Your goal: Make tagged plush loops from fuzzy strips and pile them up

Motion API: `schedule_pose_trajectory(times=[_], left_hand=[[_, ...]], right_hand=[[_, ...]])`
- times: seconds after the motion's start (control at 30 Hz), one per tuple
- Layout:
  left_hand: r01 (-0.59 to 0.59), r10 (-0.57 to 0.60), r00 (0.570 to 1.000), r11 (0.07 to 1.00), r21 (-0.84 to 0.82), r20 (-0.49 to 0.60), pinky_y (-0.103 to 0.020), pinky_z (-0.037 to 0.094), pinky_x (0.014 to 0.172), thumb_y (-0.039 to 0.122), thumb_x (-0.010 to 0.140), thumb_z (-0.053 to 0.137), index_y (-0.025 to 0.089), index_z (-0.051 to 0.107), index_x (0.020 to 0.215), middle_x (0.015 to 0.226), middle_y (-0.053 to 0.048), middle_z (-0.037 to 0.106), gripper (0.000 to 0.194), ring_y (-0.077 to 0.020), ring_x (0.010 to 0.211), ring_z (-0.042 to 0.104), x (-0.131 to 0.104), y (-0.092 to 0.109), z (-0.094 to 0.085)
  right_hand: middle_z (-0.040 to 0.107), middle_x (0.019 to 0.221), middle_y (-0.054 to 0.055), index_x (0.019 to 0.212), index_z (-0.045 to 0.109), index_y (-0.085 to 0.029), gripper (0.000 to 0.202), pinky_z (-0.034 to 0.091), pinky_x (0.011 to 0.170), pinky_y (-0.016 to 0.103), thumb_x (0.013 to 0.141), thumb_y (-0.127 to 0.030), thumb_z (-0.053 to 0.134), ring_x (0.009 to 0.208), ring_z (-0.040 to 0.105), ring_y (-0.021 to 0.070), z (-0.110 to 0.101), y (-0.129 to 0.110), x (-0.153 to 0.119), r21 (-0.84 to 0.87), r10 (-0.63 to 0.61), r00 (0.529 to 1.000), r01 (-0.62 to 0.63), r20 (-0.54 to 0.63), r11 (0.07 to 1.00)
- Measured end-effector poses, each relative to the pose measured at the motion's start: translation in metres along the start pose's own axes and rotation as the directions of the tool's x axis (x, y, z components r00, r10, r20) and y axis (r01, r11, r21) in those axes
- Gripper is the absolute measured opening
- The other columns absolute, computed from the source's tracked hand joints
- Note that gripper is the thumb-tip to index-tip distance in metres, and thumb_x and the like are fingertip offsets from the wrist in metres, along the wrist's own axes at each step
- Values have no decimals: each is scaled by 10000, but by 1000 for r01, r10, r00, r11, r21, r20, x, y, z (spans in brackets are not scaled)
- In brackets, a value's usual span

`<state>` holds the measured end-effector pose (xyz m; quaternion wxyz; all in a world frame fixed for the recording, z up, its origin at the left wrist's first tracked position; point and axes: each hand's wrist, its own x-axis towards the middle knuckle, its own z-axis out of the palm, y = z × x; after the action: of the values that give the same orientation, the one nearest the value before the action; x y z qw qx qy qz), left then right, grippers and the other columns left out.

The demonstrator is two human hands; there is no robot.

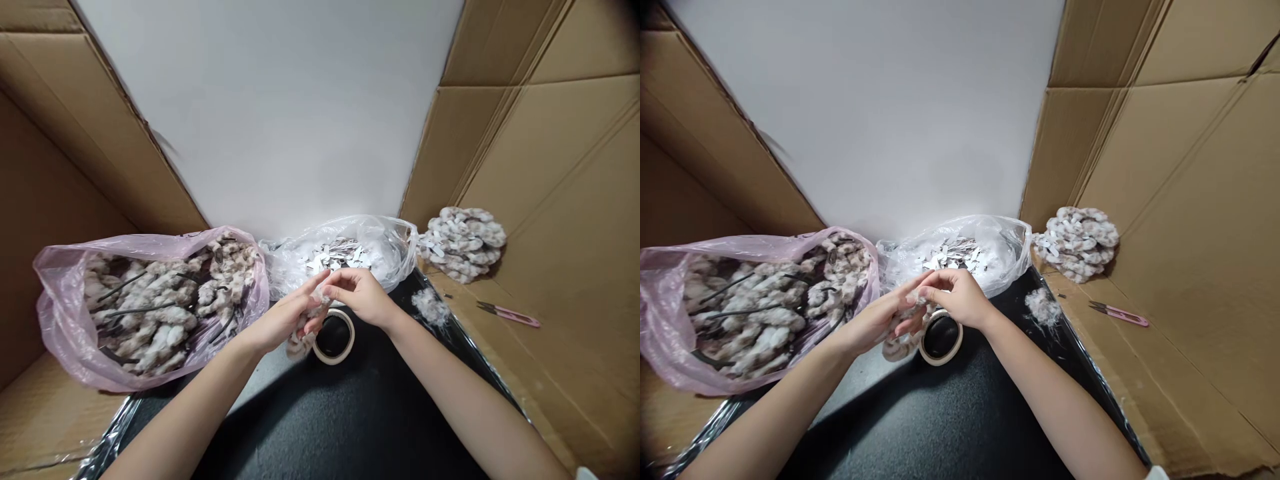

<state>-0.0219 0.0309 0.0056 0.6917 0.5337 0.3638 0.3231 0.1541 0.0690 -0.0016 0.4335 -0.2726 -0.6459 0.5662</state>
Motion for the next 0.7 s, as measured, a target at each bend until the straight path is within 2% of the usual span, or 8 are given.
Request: schedule_pose_trajectory(times=[0.13, 0.2, 0.3, 0.43, 0.53, 0.7], left_hand=[[-8, 7, 998, 1000, 23, 69, -193, 293, 455, 401, 954, 464, 239, 202, 1509, 594, 40, 529, 635, -88, 486, 413, -1, 3, -2], [-13, 11, 996, 1000, 21, 93, -194, 356, 484, 420, 948, 488, 254, 275, 1478, 668, 17, 584, 595, -91, 519, 480, -2, 6, -1], [0, 0, 997, 1000, 7, 83, -258, 487, 675, 409, 941, 517, 276, 382, 1411, 859, -21, 659, 507, -128, 685, 626, -4, 10, 0], [-16, 14, 999, 999, 35, 35, -334, 466, 935, 379, 940, 531, 262, 539, 1281, 1093, -50, 677, 360, -186, 983, 656, -4, 12, -2], [-84, 80, 996, 985, 149, 31, -338, 431, 996, 370, 927, 555, 214, 633, 1166, 1089, -62, 695, 296, -198, 1030, 640, -2, 13, -5], [-87, 89, 996, 929, 359, 10, -331, 473, 917, 390, 910, 566, 160, 699, 991, 962, -74, 723, 277, -206, 931, 657, -4, 17, -4]], right_hand=[[652, 717, 4, 735, 668, -163, 193, 484, 678, 275, 719, -341, 742, 674, 594, 127, -1, -1, 1, 13, 1, 999, -1, -37, 1000], [652, 708, -1, 734, 668, -165, 202, 488, 691, 274, 715, -349, 748, 675, 596, 125, -2, -2, 2, 12, 2, 999, -1, -51, 1000], [648, 704, -7, 735, 659, -169, 191, 494, 690, 273, 732, -344, 735, 673, 601, 124, -4, -4, 1, 13, 0, 999, 0, -50, 1000], [648, 716, -2, 752, 659, -162, 156, 483, 679, 268, 752, -309, 712, 676, 601, 124, -7, -8, 1, -31, -6, 999, 5, -49, 999], [636, 704, -7, 752, 661, -157, 118, 473, 669, 260, 762, -271, 690, 660, 583, 115, -8, -10, 0, -65, -27, 998, 23, -58, 998], [653, 711, -2, 749, 673, -158, 62, 482, 678, 265, 765, -217, 674, 679, 595, 124, -5, -9, -1, -144, -51, 998, 45, -42, 989]])
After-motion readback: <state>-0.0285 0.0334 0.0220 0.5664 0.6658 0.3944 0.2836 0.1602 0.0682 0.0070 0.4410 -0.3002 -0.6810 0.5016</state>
